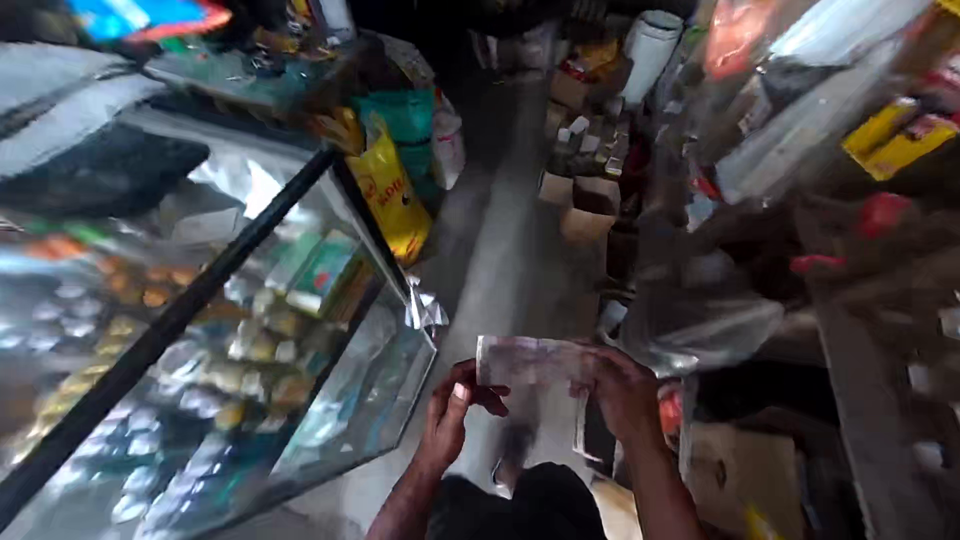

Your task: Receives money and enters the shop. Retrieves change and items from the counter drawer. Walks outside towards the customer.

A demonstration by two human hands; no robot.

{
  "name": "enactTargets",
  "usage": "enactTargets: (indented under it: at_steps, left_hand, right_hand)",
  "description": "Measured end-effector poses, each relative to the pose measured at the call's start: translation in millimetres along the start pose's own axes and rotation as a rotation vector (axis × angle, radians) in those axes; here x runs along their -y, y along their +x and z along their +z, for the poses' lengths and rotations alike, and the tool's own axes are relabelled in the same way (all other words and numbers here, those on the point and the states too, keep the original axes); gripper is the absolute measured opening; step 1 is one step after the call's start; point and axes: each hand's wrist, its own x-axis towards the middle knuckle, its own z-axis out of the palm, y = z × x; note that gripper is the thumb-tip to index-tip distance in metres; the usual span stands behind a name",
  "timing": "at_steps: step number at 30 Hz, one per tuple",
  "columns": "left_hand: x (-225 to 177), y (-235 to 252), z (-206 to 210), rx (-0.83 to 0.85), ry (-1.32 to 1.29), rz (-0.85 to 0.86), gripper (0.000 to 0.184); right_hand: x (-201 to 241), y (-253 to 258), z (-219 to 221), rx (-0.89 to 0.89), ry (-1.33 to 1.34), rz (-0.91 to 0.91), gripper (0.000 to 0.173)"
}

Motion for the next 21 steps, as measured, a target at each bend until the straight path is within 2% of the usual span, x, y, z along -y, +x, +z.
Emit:
enactTargets:
  at_steps: [3,7,9,12,14,18,21]
  left_hand:
    - [4.7,98.0,2.1,-0.1,-0.008,0.0,0.07]
    - [28.2,252.6,-14.3,-0.276,0.097,-0.006,0.028]
    - [55.1,343.7,-28.3,-0.303,0.186,0.042,0.024]
    - [89.4,482.5,-51.6,-0.206,0.207,0.048,0.027]
    - [103.7,570.3,-52.7,-0.099,0.189,0.023,0.029]
    - [104.0,710.1,-35.8,0.158,0.164,0.027,0.031]
    - [125.5,812.5,-28.6,0.326,0.127,0.073,0.031]
  right_hand:
    - [29.9,111.2,11.3,0.054,-0.049,0.058,0.016]
    - [37.7,266.8,41.6,0.161,-0.126,0.02,0.018]
    - [31.8,353.5,53.9,0.189,-0.182,-0.008,0.02]
    - [22.6,477.8,67.6,0.128,-0.221,-0.035,0.021]
    - [29.5,552.3,63.0,0.071,-0.24,-0.015,0.022]
    - [74.2,648.3,49.1,-0.097,-0.342,0.079,0.023]
    - [85.0,724.2,43.3,-0.105,-0.403,0.019,0.019]
